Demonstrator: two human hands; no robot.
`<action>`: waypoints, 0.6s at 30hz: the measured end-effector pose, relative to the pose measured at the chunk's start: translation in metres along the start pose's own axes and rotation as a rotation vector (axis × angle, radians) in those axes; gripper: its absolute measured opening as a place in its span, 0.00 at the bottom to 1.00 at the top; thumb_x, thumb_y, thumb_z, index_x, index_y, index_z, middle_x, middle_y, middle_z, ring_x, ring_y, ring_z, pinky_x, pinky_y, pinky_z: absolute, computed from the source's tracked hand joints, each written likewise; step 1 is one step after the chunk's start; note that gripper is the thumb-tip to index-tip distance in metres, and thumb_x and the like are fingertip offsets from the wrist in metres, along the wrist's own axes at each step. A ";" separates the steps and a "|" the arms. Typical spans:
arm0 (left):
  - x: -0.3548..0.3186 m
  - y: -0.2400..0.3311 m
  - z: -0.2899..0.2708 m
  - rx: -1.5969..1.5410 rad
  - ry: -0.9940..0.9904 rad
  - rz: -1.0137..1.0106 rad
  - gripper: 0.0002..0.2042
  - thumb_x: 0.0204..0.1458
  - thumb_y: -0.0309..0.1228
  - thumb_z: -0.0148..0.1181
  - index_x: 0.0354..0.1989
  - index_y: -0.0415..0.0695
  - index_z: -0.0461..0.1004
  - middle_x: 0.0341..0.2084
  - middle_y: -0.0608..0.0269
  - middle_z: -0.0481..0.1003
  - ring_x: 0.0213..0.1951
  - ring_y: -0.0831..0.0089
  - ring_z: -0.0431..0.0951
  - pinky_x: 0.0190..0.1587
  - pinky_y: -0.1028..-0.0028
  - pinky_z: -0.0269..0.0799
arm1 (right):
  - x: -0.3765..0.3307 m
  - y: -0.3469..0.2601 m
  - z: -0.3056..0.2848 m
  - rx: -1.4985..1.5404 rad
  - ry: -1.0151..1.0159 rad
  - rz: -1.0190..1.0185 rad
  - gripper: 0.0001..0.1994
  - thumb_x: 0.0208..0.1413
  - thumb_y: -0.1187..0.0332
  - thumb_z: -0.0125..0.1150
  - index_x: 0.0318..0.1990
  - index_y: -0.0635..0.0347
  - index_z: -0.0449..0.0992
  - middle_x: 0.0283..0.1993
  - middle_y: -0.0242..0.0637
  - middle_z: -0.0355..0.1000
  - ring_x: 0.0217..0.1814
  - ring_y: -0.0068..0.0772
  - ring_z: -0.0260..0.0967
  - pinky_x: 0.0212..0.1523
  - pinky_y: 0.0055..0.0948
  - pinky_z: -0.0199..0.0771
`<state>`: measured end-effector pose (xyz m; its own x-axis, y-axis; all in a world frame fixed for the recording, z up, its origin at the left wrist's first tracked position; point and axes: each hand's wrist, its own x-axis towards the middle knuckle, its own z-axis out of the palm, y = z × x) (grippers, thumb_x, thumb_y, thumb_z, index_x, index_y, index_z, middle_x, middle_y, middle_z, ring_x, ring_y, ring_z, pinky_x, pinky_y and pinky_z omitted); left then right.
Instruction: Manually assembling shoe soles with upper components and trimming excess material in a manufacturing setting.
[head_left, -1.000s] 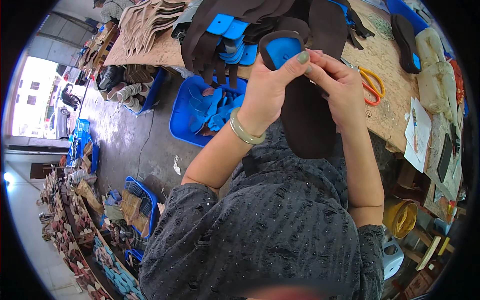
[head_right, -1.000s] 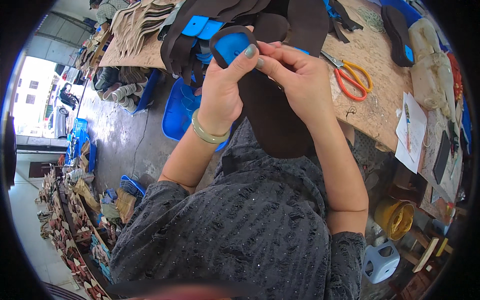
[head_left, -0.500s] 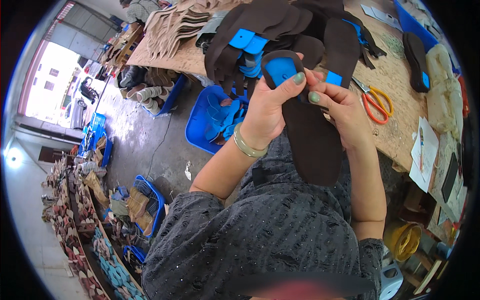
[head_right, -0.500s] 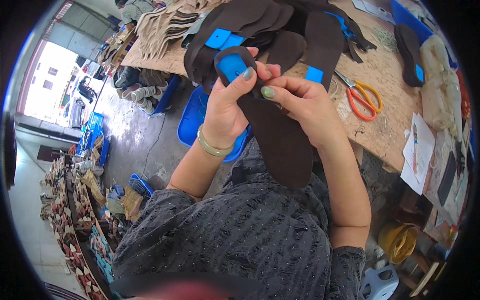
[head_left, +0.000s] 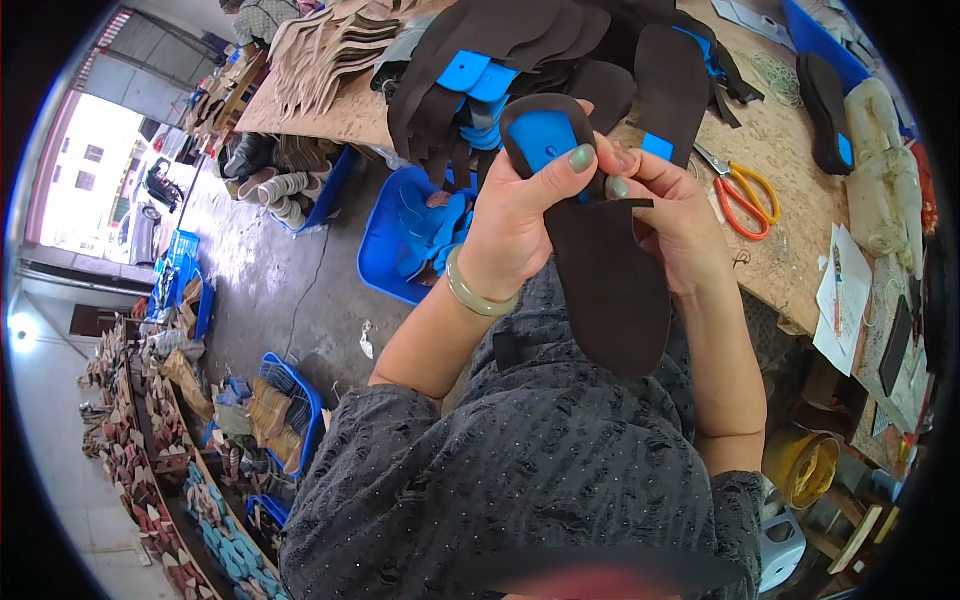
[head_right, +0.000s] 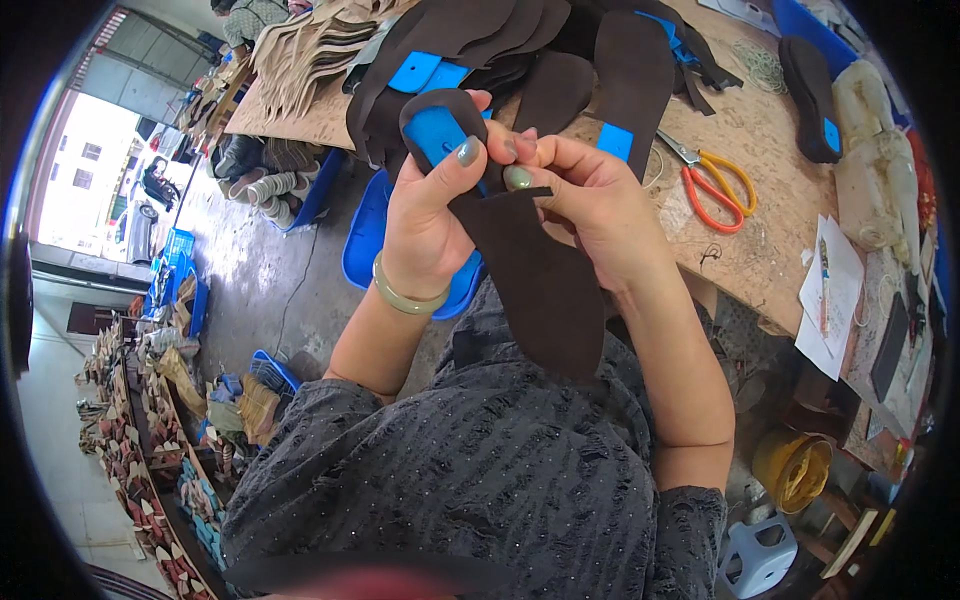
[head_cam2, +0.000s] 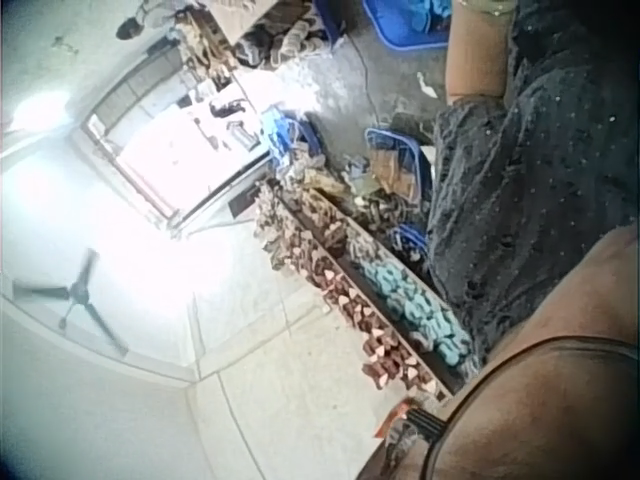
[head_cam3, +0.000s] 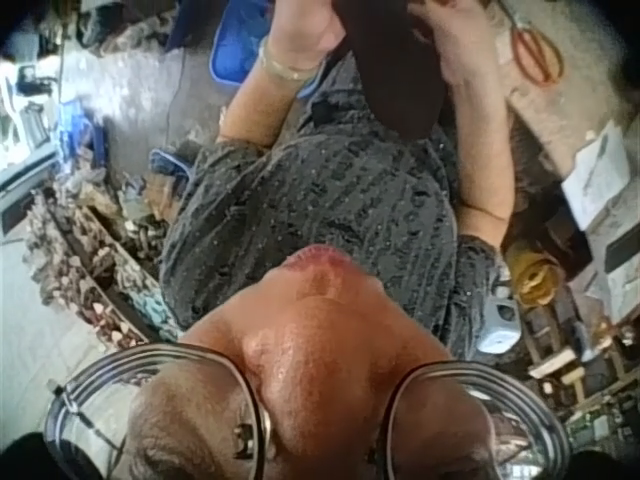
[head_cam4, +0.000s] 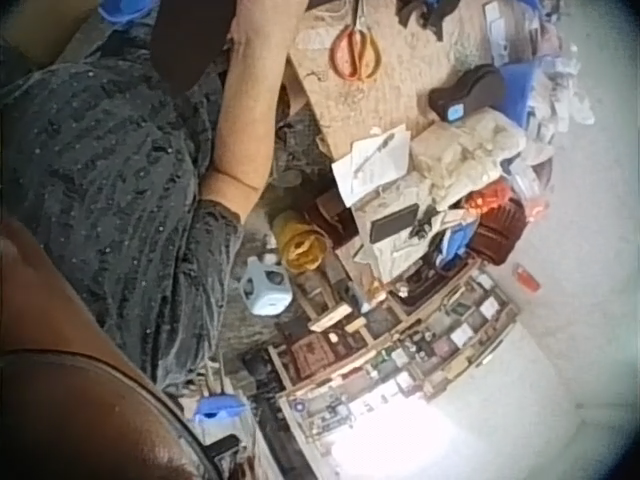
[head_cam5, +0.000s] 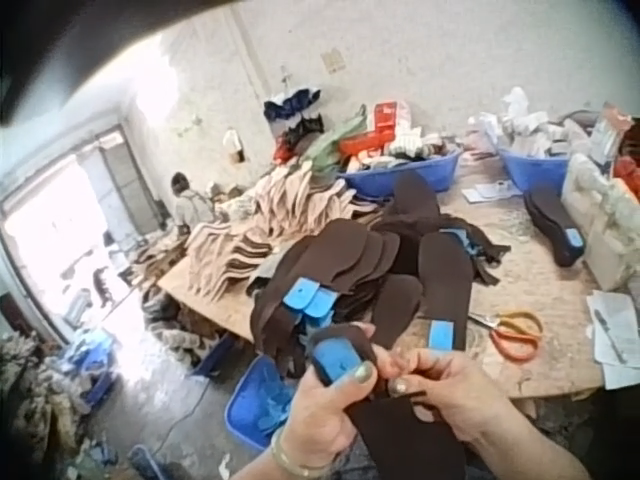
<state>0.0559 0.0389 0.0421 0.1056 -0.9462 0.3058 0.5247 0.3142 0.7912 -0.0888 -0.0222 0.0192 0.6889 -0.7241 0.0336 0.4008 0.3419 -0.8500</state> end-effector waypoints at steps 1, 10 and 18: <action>-0.003 -0.001 -0.001 -0.006 -0.019 0.012 0.21 0.53 0.28 0.60 0.52 0.37 0.60 0.34 0.57 0.76 0.42 0.71 0.75 0.51 0.72 0.66 | -0.002 0.003 0.001 0.016 -0.012 0.010 0.03 0.55 0.70 0.60 0.36 0.55 0.75 0.26 0.16 0.66 0.20 0.04 0.53 0.19 0.10 0.47; -0.006 0.001 0.003 0.095 0.000 -0.021 0.20 0.55 0.26 0.57 0.55 0.37 0.60 0.35 0.58 0.75 0.46 0.67 0.74 0.60 0.64 0.61 | -0.013 0.003 0.001 -0.324 0.116 -0.236 0.05 0.52 0.73 0.61 0.36 0.61 0.79 0.32 0.24 0.73 0.28 0.12 0.64 0.27 0.12 0.60; -0.002 -0.007 0.011 0.228 -0.027 -0.044 0.19 0.56 0.27 0.56 0.54 0.34 0.61 0.37 0.56 0.76 0.48 0.66 0.74 0.55 0.67 0.66 | -0.017 -0.009 0.004 -0.819 0.124 -0.593 0.11 0.50 0.72 0.63 0.41 0.66 0.78 0.37 0.36 0.76 0.37 0.24 0.71 0.38 0.22 0.69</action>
<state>0.0427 0.0396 0.0418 0.0623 -0.9580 0.2798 0.3239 0.2846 0.9023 -0.1016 -0.0105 0.0281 0.4277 -0.7162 0.5515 0.0886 -0.5740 -0.8140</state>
